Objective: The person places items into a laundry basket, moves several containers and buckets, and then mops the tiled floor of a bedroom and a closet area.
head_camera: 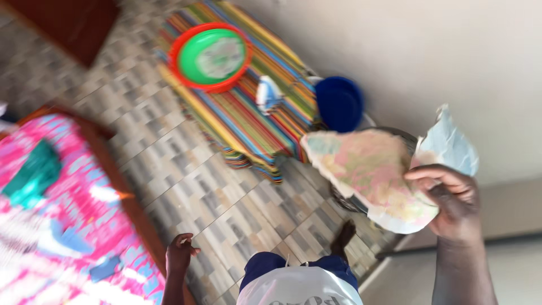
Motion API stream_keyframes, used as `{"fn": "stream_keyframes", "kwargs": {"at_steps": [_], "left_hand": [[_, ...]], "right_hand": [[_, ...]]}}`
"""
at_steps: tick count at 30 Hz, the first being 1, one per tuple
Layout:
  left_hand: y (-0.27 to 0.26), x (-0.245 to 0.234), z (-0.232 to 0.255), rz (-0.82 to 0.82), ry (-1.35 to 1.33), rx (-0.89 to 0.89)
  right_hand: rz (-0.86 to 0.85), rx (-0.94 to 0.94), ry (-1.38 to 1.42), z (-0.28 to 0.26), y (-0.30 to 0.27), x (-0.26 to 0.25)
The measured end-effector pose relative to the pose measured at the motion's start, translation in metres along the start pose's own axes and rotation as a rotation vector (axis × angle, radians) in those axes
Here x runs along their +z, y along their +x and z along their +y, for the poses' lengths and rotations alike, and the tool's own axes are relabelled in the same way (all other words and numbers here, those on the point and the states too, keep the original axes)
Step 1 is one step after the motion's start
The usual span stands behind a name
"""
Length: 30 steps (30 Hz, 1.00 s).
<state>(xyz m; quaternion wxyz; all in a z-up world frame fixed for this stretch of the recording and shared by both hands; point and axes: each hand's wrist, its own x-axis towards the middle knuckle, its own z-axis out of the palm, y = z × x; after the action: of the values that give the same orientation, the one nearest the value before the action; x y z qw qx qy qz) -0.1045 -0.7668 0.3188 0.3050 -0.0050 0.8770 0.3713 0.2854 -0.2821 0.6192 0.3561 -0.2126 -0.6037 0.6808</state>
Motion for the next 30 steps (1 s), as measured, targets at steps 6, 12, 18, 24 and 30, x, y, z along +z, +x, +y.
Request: {"fn": "stream_keyframes", "kwargs": {"at_steps": [6,12,18,24,30], "left_hand": [[-0.044,-0.046,-0.081,0.069,-0.512,-0.040],[-0.076,-0.028,-0.121,0.365,-0.503,0.249],[-0.104,-0.011,-0.143,0.483,-0.521,0.006],[-0.148,0.007,-0.164,0.652,-0.585,-0.072],[-0.165,-0.013,-0.161,0.988,-0.330,-0.099]], "right_hand": [[-0.423,0.573,-0.268,0.166,0.051,0.096],[-0.873,0.543,-0.645,0.356,0.049,0.181],[-1.171,-0.129,-0.948,0.391,0.145,0.334],[-0.961,-0.468,-1.005,0.395,0.262,0.441],[-1.663,-0.170,-0.941,0.418,0.082,0.375]]}}
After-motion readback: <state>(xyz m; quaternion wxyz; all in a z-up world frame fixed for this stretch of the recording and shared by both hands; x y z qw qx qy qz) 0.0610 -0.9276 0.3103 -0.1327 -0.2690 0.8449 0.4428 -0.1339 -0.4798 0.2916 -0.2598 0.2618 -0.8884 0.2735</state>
